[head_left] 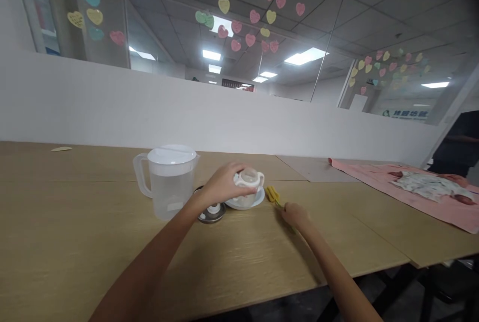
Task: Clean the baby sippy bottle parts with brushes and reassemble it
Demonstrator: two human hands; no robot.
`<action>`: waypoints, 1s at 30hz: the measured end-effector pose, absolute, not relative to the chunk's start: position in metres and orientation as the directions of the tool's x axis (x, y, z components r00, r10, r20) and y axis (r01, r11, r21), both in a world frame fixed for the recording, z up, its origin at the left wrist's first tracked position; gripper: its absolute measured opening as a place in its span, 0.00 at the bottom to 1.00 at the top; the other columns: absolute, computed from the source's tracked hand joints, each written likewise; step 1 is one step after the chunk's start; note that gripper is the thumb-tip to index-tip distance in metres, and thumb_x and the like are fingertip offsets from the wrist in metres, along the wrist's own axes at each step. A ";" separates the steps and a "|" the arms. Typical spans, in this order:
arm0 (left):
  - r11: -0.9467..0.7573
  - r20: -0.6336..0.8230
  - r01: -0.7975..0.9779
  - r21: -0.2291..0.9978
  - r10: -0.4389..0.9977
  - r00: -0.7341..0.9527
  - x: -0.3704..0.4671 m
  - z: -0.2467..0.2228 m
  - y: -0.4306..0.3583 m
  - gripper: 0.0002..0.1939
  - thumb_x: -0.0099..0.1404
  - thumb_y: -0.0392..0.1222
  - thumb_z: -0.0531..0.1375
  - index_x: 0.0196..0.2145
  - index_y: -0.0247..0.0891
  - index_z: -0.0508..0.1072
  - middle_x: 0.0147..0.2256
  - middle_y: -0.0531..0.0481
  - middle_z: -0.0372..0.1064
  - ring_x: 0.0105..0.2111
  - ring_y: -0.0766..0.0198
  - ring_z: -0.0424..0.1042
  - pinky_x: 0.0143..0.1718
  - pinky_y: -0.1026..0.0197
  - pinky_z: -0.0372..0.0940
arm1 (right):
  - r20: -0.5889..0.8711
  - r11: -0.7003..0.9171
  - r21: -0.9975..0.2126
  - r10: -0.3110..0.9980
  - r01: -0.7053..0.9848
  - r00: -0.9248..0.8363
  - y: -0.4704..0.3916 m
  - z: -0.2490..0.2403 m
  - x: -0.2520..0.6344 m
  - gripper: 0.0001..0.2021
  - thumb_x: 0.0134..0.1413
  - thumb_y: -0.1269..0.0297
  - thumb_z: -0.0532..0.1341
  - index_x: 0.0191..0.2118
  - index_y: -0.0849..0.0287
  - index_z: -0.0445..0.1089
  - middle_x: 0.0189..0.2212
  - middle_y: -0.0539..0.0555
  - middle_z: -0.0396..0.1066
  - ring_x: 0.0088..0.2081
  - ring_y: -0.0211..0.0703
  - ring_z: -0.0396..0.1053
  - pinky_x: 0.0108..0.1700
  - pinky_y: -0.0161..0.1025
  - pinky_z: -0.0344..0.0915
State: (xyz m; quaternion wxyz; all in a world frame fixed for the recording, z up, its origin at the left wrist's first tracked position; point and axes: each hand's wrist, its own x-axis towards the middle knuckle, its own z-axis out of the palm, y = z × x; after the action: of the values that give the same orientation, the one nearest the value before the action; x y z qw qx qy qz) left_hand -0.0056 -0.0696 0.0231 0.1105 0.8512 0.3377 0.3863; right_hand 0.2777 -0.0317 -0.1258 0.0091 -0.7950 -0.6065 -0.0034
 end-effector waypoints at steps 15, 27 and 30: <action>-0.801 0.125 0.507 0.318 0.566 0.815 0.026 -0.035 -0.066 0.25 0.49 0.43 0.63 0.47 0.37 0.68 0.46 0.44 0.69 0.45 0.54 0.68 0.45 0.59 0.62 | 0.267 0.152 -0.134 0.957 0.979 -0.112 0.046 -0.086 0.187 0.16 0.58 0.62 0.53 0.50 0.51 0.69 0.40 0.55 0.75 0.46 0.44 0.70 0.49 0.38 0.57; -0.713 0.027 0.545 0.441 0.618 0.786 0.007 -0.025 -0.053 0.44 0.48 0.51 0.65 0.59 0.38 0.55 0.56 0.41 0.60 0.54 0.51 0.63 0.50 0.57 0.61 | 0.418 0.217 -0.599 0.906 0.771 0.070 0.060 -0.094 0.190 0.09 0.48 0.64 0.58 0.33 0.57 0.75 0.34 0.53 0.76 0.39 0.43 0.72 0.42 0.36 0.63; -0.648 0.118 0.584 0.489 0.712 0.692 -0.008 -0.013 -0.044 0.41 0.54 0.56 0.60 0.60 0.36 0.53 0.56 0.39 0.60 0.53 0.55 0.64 0.48 0.59 0.62 | 0.483 0.287 -0.750 0.853 0.596 0.197 0.056 -0.091 0.201 0.12 0.48 0.58 0.57 0.35 0.58 0.74 0.35 0.53 0.76 0.38 0.42 0.72 0.41 0.36 0.64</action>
State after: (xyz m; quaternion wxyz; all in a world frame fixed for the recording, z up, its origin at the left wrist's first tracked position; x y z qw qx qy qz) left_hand -0.0084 -0.0439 -0.0126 0.2118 0.8952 0.3618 0.1514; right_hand 0.2013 0.0562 -0.0910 0.5079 -0.5836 -0.6209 0.1264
